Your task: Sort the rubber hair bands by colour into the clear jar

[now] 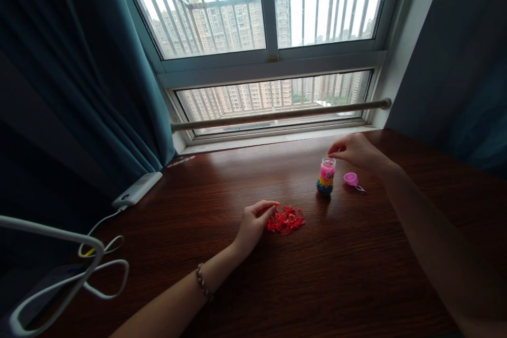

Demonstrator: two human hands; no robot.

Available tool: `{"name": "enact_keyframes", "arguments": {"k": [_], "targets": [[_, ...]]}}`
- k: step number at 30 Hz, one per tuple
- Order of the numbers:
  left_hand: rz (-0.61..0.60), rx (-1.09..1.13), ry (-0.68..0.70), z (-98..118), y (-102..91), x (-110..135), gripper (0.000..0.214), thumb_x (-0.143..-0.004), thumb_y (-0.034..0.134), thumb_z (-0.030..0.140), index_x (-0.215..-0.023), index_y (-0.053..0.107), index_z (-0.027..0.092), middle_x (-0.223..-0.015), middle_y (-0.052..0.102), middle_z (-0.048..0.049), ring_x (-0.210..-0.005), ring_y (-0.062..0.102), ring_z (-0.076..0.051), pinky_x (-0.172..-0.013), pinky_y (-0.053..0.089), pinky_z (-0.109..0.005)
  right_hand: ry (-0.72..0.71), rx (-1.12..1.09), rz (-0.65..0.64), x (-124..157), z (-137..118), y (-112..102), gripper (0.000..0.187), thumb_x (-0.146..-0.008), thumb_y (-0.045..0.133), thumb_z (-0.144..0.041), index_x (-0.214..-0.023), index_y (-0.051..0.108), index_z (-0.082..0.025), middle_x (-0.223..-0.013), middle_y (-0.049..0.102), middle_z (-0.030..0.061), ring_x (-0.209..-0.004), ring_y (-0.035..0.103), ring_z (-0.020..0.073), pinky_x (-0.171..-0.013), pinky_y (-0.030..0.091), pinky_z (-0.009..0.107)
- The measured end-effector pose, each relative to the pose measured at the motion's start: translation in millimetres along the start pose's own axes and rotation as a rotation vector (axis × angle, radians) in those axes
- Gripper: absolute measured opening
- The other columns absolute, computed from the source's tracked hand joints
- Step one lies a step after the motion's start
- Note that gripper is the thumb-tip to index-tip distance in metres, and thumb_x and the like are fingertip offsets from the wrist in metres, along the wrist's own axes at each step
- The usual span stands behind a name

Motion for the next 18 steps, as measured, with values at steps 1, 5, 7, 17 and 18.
{"name": "enact_keyframes", "arguments": {"k": [1,5,7,17,18], "targets": [[0.003,-0.004,0.005,1,-0.2,0,0.026,-0.069,0.063,0.034,-0.086,0.068,0.015,-0.076,0.066,-0.0065,-0.068,0.058,-0.016,-0.058,0.046,-0.023,-0.001,-0.009,-0.005,0,0,0,0.014,-0.069,0.061,-0.028,-0.072,0.071,-0.019,-0.062,0.065,0.0007,-0.059,0.06,0.0138,-0.053,0.043,0.022],[0.015,-0.004,-0.007,1,-0.5,0,0.025,-0.067,0.065,0.034,-0.084,0.068,0.015,-0.078,0.067,-0.0069,-0.07,0.059,-0.017,-0.059,0.046,-0.023,0.003,-0.024,-0.01,1,-1,0,0.014,-0.069,0.061,-0.028,-0.073,0.07,-0.018,-0.064,0.066,0.0011,-0.06,0.06,0.0144,-0.055,0.044,0.023],[0.011,-0.005,-0.005,2,0.1,0,0.025,-0.067,0.065,0.033,-0.084,0.068,0.015,-0.081,0.067,-0.0073,-0.071,0.06,-0.017,-0.061,0.047,-0.023,0.002,-0.028,0.001,1,-1,0,0.015,-0.069,0.061,-0.028,-0.073,0.07,-0.018,-0.064,0.066,0.0012,-0.061,0.06,0.0145,-0.055,0.045,0.023],[0.042,0.059,-0.002,1,0.2,0,0.022,-0.064,0.068,0.031,-0.077,0.064,0.014,-0.076,0.067,-0.0042,-0.066,0.06,-0.014,-0.061,0.048,-0.023,-0.022,-0.05,0.103,11,-22,-24,0.016,-0.07,0.062,-0.032,-0.074,0.069,-0.019,-0.061,0.065,0.0007,-0.057,0.059,0.0134,-0.051,0.043,0.023],[0.038,0.056,-0.005,1,0.2,0,0.021,-0.065,0.068,0.031,-0.077,0.064,0.014,-0.075,0.067,-0.0042,-0.065,0.06,-0.014,-0.061,0.048,-0.023,-0.038,-0.077,0.103,13,-32,-21,0.016,-0.07,0.062,-0.033,-0.074,0.069,-0.019,-0.06,0.065,0.0004,-0.055,0.058,0.0128,-0.051,0.042,0.022]]}}
Point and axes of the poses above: each hand's wrist, its own x-axis away from the middle knuckle, its own y-axis out of the palm, z = x × y, the point moved 8 cm from there along -x, towards the middle knuckle
